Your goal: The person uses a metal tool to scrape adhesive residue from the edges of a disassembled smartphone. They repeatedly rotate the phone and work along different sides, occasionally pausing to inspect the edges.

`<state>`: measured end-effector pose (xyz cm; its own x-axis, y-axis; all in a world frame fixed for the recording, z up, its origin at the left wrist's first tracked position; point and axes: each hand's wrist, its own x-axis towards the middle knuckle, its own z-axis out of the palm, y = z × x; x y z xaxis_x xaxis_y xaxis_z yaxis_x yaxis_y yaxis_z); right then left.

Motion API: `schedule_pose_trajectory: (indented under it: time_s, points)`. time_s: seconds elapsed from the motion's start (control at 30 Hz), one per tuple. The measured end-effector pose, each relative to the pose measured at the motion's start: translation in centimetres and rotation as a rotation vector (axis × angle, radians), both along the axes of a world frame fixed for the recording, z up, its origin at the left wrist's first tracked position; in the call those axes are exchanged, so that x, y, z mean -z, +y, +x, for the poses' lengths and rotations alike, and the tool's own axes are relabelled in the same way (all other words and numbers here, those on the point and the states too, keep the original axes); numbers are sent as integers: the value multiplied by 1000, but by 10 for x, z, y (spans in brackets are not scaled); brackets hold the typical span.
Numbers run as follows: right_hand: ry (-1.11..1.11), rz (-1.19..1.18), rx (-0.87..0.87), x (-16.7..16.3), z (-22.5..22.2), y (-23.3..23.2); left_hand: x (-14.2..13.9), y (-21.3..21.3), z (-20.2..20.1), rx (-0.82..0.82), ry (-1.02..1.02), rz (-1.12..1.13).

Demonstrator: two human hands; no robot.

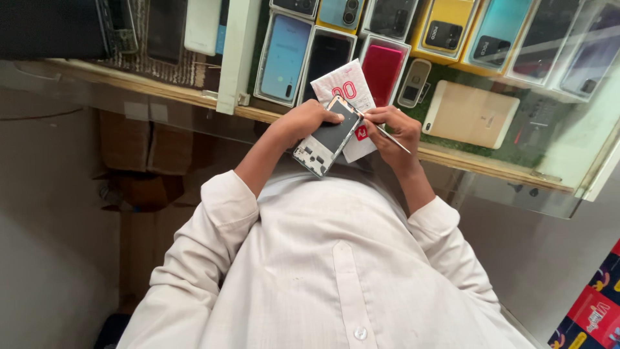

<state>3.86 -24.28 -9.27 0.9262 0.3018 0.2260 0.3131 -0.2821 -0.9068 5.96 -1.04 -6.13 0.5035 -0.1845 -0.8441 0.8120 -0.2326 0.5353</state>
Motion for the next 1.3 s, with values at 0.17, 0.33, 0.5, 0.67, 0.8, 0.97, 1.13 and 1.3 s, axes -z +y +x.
schedule_pose_trajectory:
  time_s: [0.17, 0.33, 0.5, 0.67, 0.8, 0.97, 1.13, 1.3]
  points:
    - [11, 56, -16, -1, 1, 3, -2, 0, 2, 34, -55, 34]
    - [-19, 36, -31, -3, 1, 7, 1, 2, 2, 12, -28, -21]
    - [-10, 37, -18, -3, 1, 11, 0, 4, 4, 28, -12, 8]
    - [-21, 33, -19, -5, 2, 14, -2, 6, 4, 23, -26, 11]
    - [-26, 7, -18, -6, 1, 16, -3, 7, 3, 33, -11, 20]
    - [-43, 9, -7, -6, -1, 19, -5, 9, 3, 27, -15, 16]
    - [-47, 22, 1, -5, -1, 20, -7, 10, 2, 45, -31, 16]
    - [-29, 26, 5, -5, -2, 21, -10, 11, 1, 37, -33, 12]
